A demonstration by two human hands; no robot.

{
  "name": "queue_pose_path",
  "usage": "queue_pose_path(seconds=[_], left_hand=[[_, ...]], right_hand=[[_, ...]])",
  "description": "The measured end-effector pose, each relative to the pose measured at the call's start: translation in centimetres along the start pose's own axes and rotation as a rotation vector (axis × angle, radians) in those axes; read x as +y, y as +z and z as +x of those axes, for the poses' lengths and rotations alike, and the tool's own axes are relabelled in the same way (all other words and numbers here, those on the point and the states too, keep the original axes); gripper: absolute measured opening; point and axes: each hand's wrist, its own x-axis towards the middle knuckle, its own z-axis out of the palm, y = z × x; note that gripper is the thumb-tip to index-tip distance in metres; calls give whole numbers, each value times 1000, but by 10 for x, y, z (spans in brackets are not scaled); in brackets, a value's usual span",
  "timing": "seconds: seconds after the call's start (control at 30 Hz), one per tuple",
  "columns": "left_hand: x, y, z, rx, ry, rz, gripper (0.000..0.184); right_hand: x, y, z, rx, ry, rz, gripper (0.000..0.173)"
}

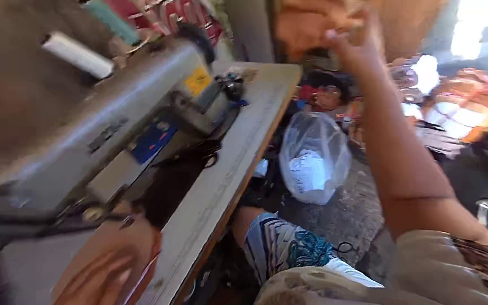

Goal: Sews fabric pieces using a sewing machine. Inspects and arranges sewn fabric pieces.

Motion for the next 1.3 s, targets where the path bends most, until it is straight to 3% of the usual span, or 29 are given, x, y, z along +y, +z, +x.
queue_pose_path(seconds=[0.07,0.13,0.27,0.37,0.43,0.6,0.77,1.0,1.3], left_hand=[[-15,12,-8,167,-30,49,45],[-24,23,-12,292,-74,33,48],[-51,45,-15,319,-103,-129,40],[-55,52,-17,310,-132,-189,37],[-53,52,-18,301,-143,-161,36],[-47,52,-18,292,-111,-55,38],[-47,53,-16,296,-63,-4,40],[-30,43,-2,218,-240,176,46],[-6,32,21,124,-444,284,55]], right_hand=[[-20,23,-3,-6,-125,-240,96],[-76,69,-45,-136,-289,-153,81],[-188,186,-205,-712,-744,233,46],[-232,239,-301,-1236,-932,190,43],[-243,252,-325,-1412,-986,112,45],[-242,251,-325,-1380,-1051,33,39],[-237,253,-323,-1315,-1102,-59,45],[-227,275,-303,-1204,-1145,-142,39],[-229,298,-281,-1231,-1057,-254,41]])
